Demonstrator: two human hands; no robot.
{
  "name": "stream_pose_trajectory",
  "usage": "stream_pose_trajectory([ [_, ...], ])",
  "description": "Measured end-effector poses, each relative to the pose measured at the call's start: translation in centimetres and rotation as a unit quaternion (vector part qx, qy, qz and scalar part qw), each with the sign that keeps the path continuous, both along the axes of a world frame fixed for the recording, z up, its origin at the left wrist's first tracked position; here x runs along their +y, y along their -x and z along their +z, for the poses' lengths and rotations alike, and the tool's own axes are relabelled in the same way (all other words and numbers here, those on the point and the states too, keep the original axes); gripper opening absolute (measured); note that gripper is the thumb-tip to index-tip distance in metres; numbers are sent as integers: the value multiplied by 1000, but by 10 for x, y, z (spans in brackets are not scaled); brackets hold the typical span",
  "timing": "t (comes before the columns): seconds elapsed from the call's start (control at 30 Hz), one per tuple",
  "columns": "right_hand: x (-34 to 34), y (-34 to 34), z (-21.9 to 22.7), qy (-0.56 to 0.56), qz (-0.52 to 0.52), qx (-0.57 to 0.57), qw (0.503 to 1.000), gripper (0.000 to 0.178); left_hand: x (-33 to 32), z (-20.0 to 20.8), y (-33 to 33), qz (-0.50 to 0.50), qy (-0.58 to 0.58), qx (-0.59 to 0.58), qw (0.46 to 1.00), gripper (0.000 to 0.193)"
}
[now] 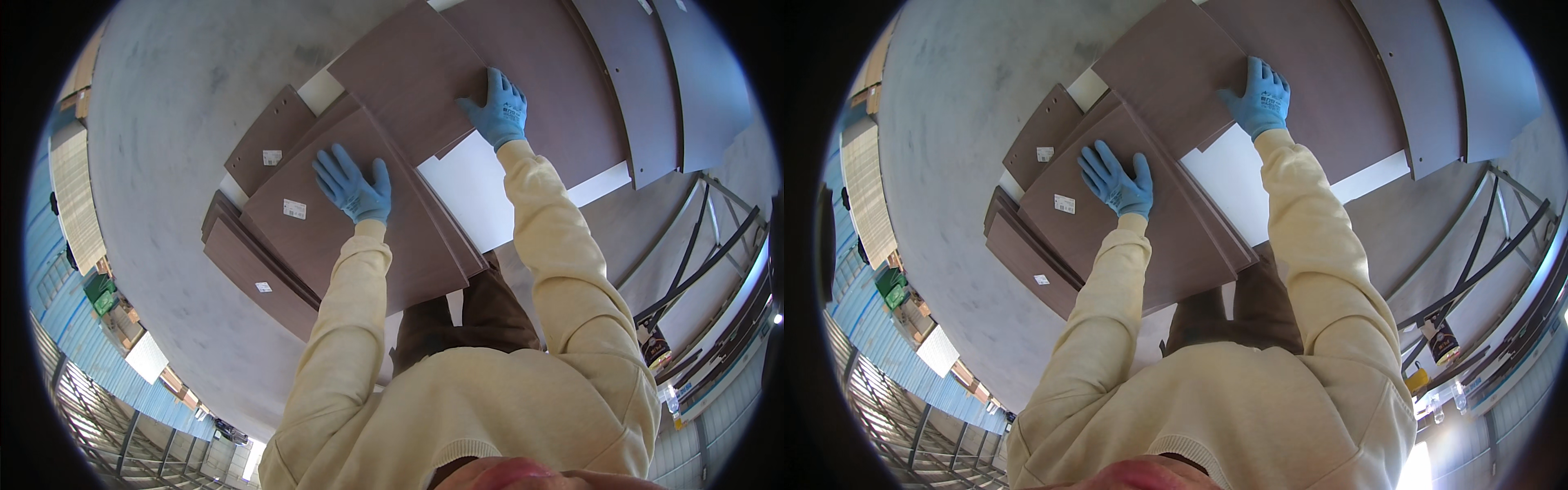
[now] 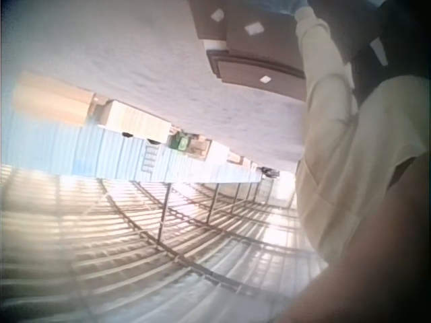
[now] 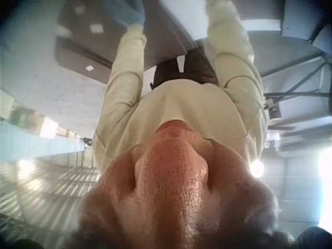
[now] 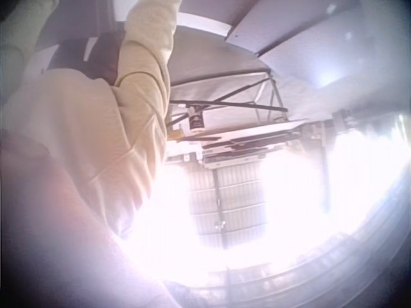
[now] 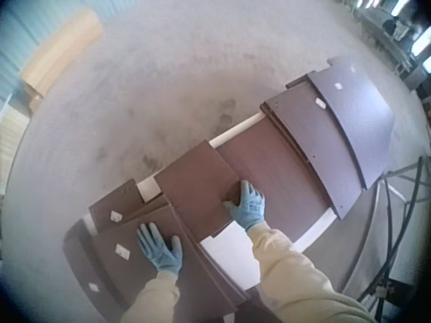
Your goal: The person picks up brown rectangular panels from a stack, wipes each side with a cloth, and places them on a table. The person repeats this process for several panels, handling them one at a time.
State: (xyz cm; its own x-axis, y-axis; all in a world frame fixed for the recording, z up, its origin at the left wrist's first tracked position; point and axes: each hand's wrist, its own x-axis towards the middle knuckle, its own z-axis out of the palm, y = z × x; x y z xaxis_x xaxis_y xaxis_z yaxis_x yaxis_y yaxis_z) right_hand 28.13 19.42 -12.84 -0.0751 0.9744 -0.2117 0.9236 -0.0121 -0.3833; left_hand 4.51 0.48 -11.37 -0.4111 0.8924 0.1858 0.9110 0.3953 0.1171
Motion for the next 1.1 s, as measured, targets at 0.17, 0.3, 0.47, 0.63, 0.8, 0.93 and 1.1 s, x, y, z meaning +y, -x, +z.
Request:
stream_pose_trajectory([
  [0.17,-9,-11,11,33,2,36,999,79,-1,0,-1,2,-4,3,1000,80],
  [0.3,-14,-19,4,38,-19,55,998,80,-2,-1,-1,6,-6,5,1000,80],
  [0.47,-48,-29,-14,-165,-20,18,986,75,-5,-3,0,18,-8,-9,1000,82],
  [0.63,-202,-33,-19,53,-114,223,967,52,-19,0,8,14,-38,-68,997,87],
  [0.8,-295,-18,-30,163,-48,244,955,59,-87,14,15,111,-22,-89,990,90],
  [0.93,-295,-6,-34,180,-47,185,965,60,-151,20,24,183,79,-104,974,91],
  [1.1,-298,-7,-36,181,-83,203,959,51,-179,11,31,137,59,-82,985,92],
])
